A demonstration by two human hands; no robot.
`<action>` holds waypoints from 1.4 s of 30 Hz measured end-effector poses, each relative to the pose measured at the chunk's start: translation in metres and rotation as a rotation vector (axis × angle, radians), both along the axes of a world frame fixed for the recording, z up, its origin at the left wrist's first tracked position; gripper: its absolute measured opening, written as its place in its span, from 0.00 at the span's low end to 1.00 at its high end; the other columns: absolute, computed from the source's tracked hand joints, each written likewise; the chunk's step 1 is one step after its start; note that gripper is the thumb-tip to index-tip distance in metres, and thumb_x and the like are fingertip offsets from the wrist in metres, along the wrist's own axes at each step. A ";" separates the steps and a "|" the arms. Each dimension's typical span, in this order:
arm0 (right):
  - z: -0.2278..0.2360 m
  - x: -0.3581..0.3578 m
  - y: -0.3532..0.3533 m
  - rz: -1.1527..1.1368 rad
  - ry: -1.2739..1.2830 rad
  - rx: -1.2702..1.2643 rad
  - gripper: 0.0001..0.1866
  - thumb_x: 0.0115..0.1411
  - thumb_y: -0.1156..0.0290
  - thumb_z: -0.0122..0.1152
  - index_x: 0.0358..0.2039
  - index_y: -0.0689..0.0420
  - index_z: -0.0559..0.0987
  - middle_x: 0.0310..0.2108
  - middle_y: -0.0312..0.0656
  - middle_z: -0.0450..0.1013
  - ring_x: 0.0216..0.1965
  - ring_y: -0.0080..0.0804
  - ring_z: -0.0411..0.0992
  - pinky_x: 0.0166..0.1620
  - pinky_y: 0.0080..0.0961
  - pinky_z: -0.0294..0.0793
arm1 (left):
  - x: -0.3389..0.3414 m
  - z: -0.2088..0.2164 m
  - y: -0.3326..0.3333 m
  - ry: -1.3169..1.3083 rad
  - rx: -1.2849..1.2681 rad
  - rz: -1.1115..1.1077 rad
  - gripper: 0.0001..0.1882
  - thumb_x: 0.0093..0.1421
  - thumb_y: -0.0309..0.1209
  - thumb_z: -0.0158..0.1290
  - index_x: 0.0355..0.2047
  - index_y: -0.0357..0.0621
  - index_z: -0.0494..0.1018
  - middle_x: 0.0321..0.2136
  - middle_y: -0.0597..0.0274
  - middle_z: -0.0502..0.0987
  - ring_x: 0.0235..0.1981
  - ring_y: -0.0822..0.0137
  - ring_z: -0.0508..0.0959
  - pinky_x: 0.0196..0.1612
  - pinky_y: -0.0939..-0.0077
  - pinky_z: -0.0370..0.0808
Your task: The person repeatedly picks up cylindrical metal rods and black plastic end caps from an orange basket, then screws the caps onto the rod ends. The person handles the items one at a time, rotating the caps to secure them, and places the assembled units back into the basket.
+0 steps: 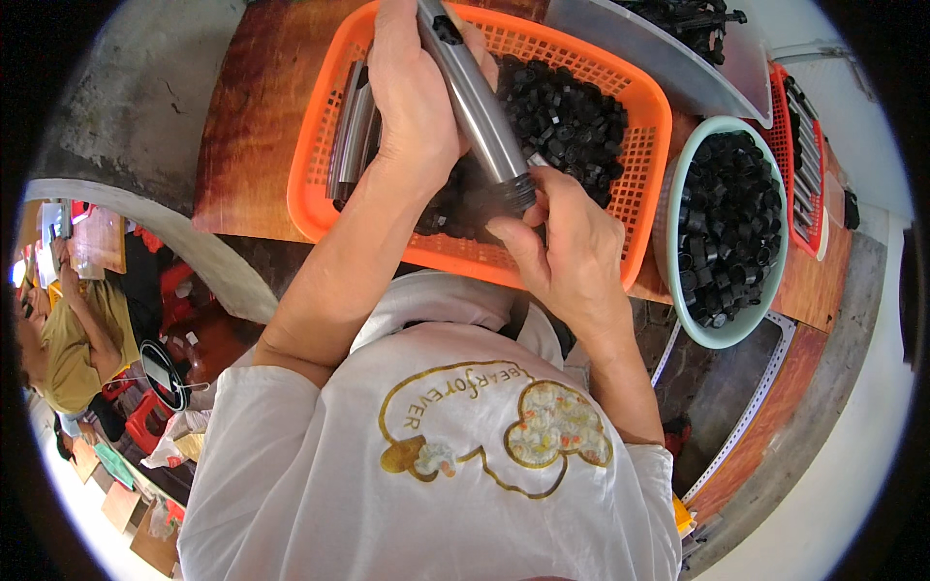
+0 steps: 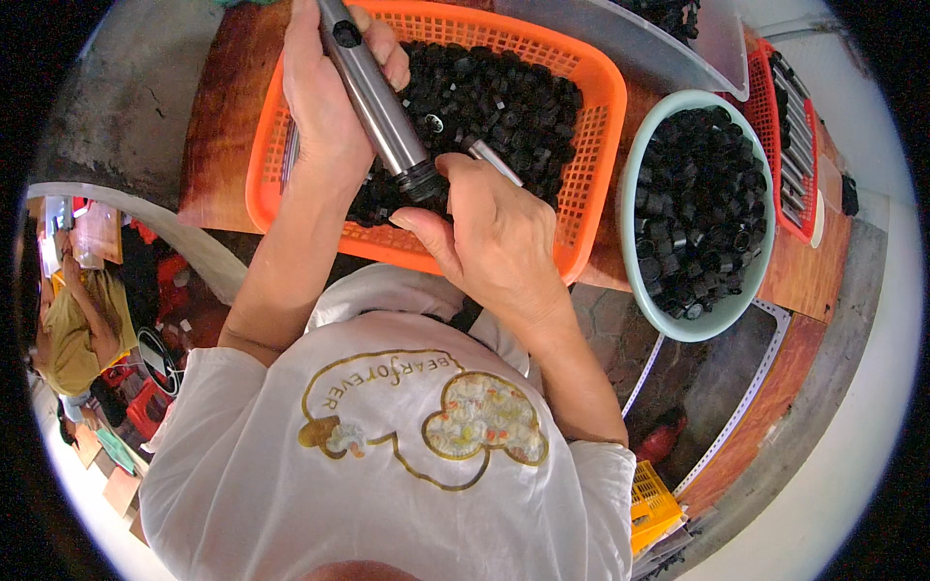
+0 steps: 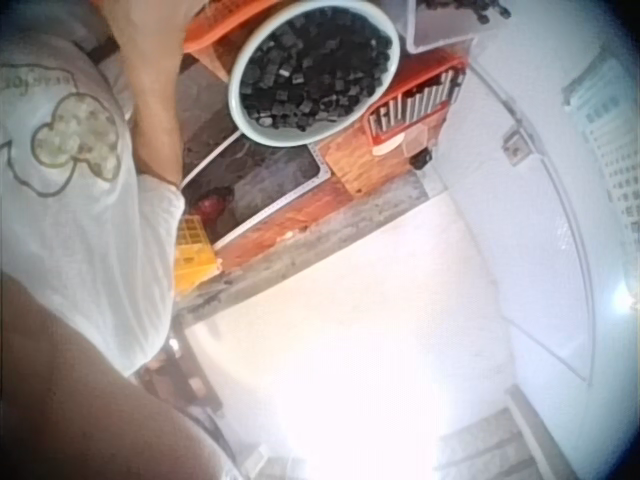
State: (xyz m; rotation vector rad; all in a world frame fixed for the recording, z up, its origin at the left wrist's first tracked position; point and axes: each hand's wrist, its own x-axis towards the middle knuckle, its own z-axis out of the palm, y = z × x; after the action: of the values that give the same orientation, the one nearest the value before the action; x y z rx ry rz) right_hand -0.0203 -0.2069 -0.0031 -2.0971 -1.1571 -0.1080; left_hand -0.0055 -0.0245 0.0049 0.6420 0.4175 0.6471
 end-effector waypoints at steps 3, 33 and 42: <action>-0.002 0.008 -0.004 0.035 0.126 -0.011 0.42 0.48 0.54 0.81 0.58 0.61 0.72 0.33 0.44 0.76 0.25 0.31 0.73 0.30 0.27 0.76 | -0.002 0.002 -0.001 0.022 0.036 -0.125 0.25 0.73 0.56 0.44 0.31 0.49 0.67 0.18 0.64 0.68 0.18 0.69 0.70 0.20 0.75 0.69; -0.005 0.017 0.004 0.165 0.231 0.048 0.55 0.47 0.53 0.81 0.67 0.59 0.57 0.41 0.48 0.80 0.32 0.37 0.80 0.35 0.30 0.80 | -0.005 -0.001 -0.005 -0.070 -0.093 -0.227 0.27 0.74 0.58 0.40 0.31 0.47 0.68 0.17 0.62 0.68 0.15 0.66 0.69 0.19 0.74 0.68; -0.009 0.005 0.012 -0.006 0.108 0.247 0.37 0.54 0.71 0.80 0.56 0.62 0.64 0.37 0.39 0.75 0.27 0.19 0.70 0.30 0.15 0.70 | 0.001 -0.011 0.008 -0.065 -0.126 -0.012 0.27 0.73 0.58 0.43 0.30 0.48 0.68 0.16 0.61 0.68 0.15 0.63 0.69 0.20 0.70 0.70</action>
State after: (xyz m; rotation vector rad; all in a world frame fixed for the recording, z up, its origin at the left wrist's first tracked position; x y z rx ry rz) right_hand -0.0151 -0.1944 -0.0124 -1.8656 -1.0187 -0.1311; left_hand -0.0050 -0.0170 -0.0061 0.5028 0.3904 0.6230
